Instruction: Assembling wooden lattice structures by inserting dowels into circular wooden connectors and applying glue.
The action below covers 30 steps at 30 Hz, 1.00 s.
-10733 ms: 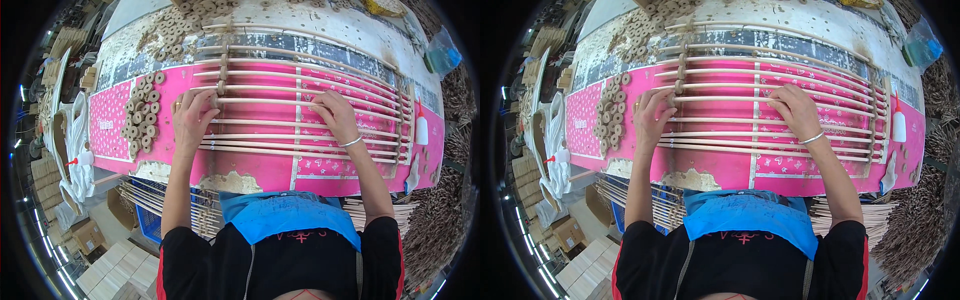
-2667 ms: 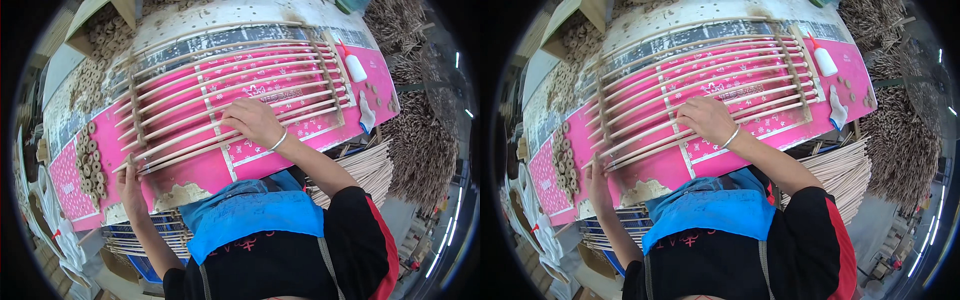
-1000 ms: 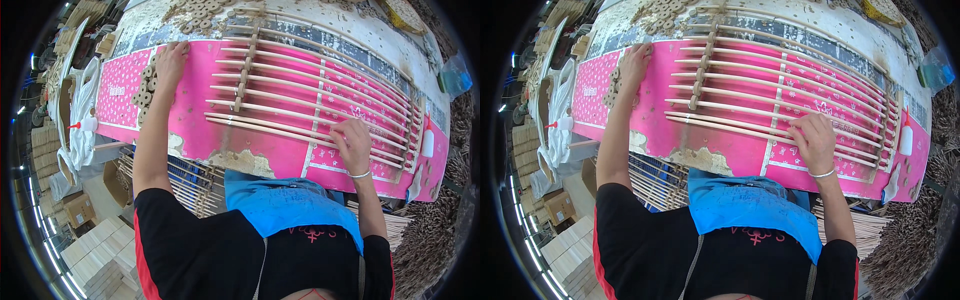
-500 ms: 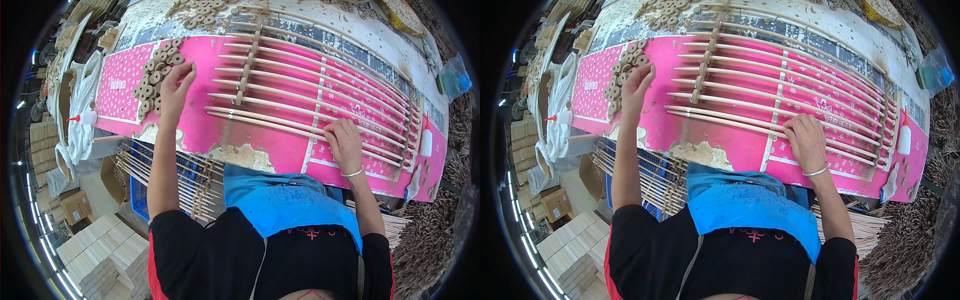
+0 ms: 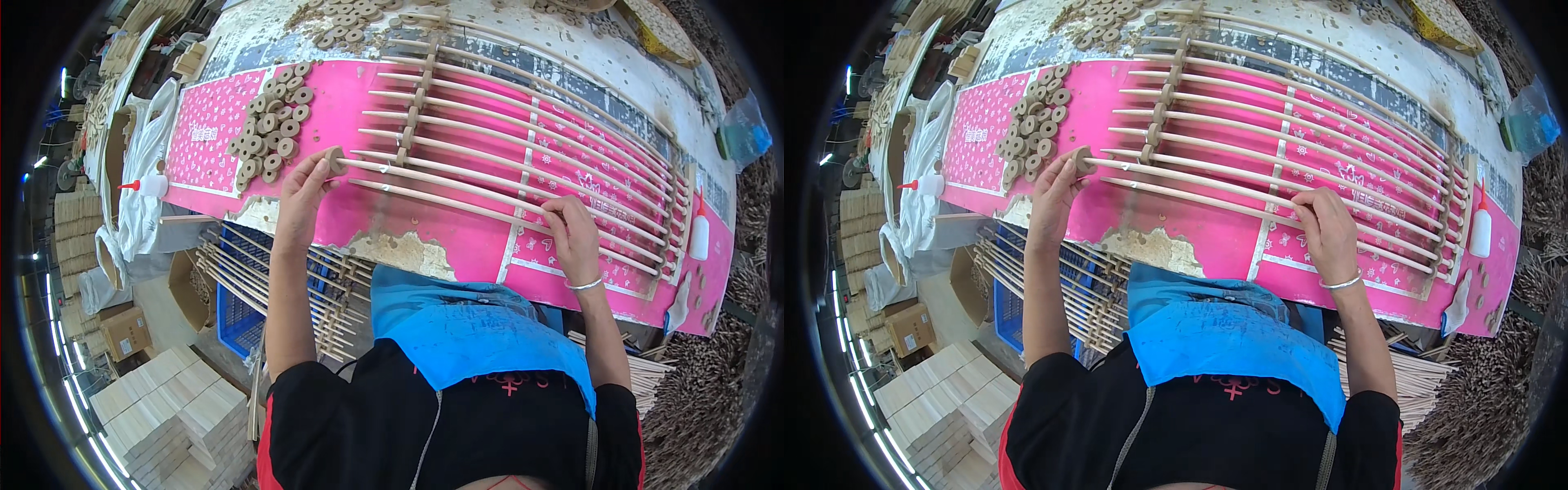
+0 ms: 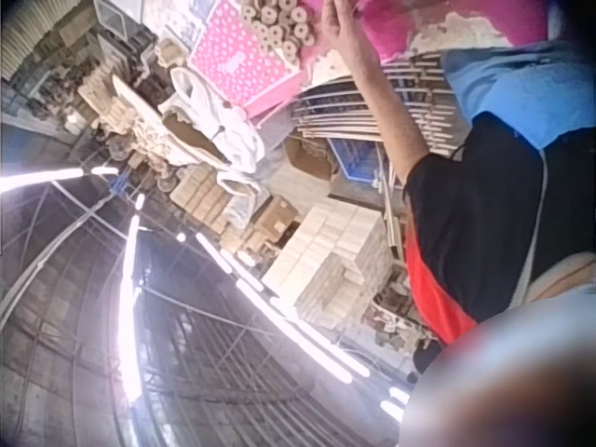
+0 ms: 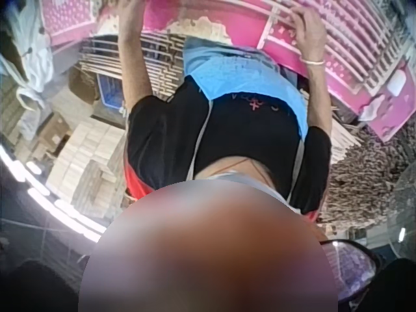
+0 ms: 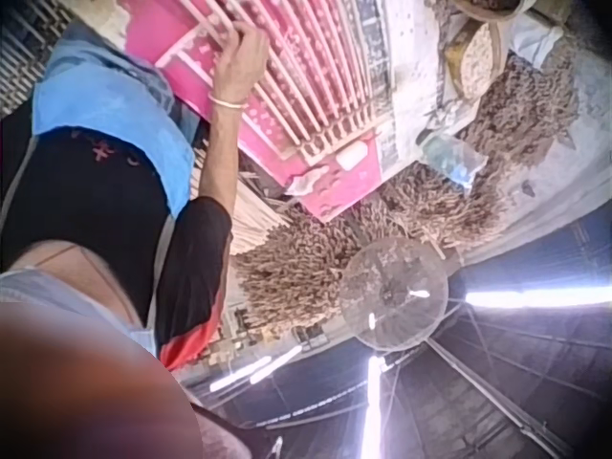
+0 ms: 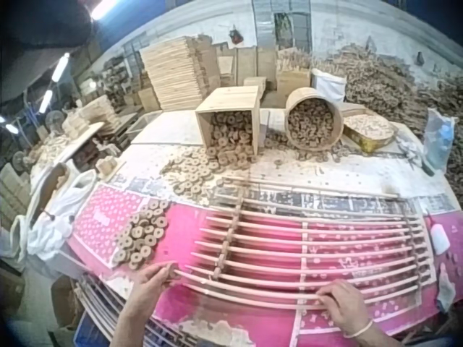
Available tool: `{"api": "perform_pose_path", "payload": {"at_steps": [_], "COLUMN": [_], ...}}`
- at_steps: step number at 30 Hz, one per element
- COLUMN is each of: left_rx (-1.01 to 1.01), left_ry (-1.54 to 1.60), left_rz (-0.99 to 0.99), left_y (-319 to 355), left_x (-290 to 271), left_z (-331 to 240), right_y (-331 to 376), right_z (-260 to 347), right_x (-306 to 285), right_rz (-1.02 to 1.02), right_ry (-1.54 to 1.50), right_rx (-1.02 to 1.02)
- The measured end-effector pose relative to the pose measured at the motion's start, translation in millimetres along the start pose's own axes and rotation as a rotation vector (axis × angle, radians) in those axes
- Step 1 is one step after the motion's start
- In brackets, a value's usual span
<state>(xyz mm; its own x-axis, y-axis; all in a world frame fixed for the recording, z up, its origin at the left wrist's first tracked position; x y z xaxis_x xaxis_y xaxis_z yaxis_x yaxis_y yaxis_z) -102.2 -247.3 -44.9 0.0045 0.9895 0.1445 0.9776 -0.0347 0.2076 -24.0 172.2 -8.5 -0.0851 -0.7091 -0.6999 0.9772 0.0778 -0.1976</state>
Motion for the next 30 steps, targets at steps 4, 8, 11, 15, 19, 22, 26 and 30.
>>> {"api": "perform_pose_path", "payload": {"at_steps": [4,8,11,15,19,22,26,30], "left_rx": [0.029,0.108,0.199,0.176,0.189,0.192,0.159,0.195], "left_ry": [-0.056,-0.068,-0.13,-0.157,-0.181,-0.183,-0.194,-0.16], "left_rz": [-0.012,-0.079,-0.071,-0.078,-0.069,-0.067,-0.078,-0.081], "left_y": [5.3,12.3,18.4,21.6,27.2,29.3,30.8,31.1], "left_x": [20.6,41.4,53.9,63.2,72.3,75.4,76.3,81.3], "left_z": [-4.4,-12.8,-21.1,-20.6,-20.0,-18.8,-15.4,-12.8], "right_y": [0.8,0.4,0.4,0.5,-0.5,-1.7,-2.2,-0.8], "right_z": [4.1,5.3,6.3,7.5,14.2,21.1,13.3,13.0], "right_x": [-0.4,-2.2,-2.7,-3.1,-7.8,-7.5,-6.9,-3.4], "right_rz": [-0.005,-0.028,-0.032,-0.046,-0.08,-0.056,-0.038,-0.044], "right_ry": [0.008,-0.031,-0.016,-0.022,0.053,0.141,0.057,0.115], "right_rx": [-0.024,-0.007,-0.013,-0.006,-0.062,-0.138,-0.026,-0.076]}}
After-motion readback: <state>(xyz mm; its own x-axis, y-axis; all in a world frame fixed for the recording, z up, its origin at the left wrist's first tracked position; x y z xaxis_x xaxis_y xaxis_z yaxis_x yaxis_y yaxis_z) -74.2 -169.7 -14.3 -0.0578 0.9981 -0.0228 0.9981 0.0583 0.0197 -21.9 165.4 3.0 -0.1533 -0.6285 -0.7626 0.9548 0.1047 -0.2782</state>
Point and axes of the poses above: each hand's wrist, its own y-axis away from the middle knuckle, its own x-axis out of the palm, z = x × y, the point moved 7 cm from there along -y, towards the middle knuckle, and after that the axes turned 3 degrees about x, right-handed, at the moved point
